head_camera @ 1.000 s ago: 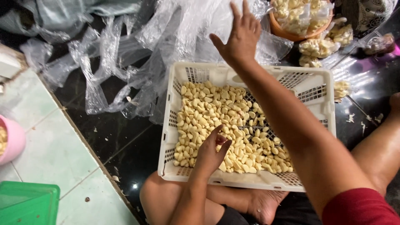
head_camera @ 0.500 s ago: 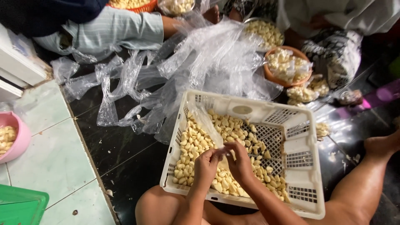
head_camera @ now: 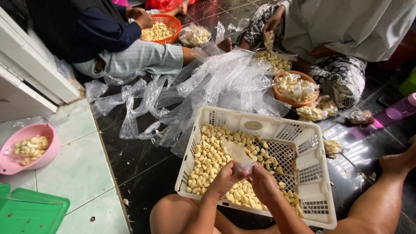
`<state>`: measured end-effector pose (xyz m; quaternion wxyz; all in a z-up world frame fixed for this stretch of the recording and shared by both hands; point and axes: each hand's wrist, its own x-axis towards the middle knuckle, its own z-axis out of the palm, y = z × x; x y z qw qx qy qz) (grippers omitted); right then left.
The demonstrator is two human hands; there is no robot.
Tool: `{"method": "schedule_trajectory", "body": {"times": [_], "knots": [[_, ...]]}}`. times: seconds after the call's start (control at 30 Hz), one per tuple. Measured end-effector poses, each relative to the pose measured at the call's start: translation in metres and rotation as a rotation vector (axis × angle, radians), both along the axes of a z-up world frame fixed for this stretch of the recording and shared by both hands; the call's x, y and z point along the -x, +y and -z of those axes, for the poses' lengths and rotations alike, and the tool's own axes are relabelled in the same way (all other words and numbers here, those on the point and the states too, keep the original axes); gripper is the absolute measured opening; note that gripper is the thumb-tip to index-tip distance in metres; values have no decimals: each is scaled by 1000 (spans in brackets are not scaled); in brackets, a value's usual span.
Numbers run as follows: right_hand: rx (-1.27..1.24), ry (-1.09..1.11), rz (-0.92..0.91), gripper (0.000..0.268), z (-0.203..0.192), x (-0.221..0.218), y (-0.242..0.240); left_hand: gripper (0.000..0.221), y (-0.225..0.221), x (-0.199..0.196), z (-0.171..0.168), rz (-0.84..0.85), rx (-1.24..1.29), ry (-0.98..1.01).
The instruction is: The person fills small plastic bags with items from a large basket by hand and places them into another container.
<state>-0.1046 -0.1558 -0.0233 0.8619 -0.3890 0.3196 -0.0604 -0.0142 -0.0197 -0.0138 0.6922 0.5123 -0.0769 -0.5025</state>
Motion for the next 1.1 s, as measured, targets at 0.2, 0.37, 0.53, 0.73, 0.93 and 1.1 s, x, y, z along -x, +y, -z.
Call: {"method": "schedule_trajectory", "body": {"times": [0.2,0.37,0.53,0.73,0.93,1.1], "knots": [[380,115,-175,40,-9,3,-6,4,-7,5,33,-88,-63,-46],[306,24,-162,11,52,3,-19,36,-5,7,21,-175,34,87],[157,-93,-106,21,49,0,-17,43,-1,6,10,4,-78,-234],[308,114,-291,48,7,-4,-1,22,-6,3,31,-248,-40,127],[344,195,-218,21,20,-5,-4,34,1,6,0,-74,-56,-108],[392,62,-240,24,18,4,1,8,2,7,-18,17,-370,-272]]}}
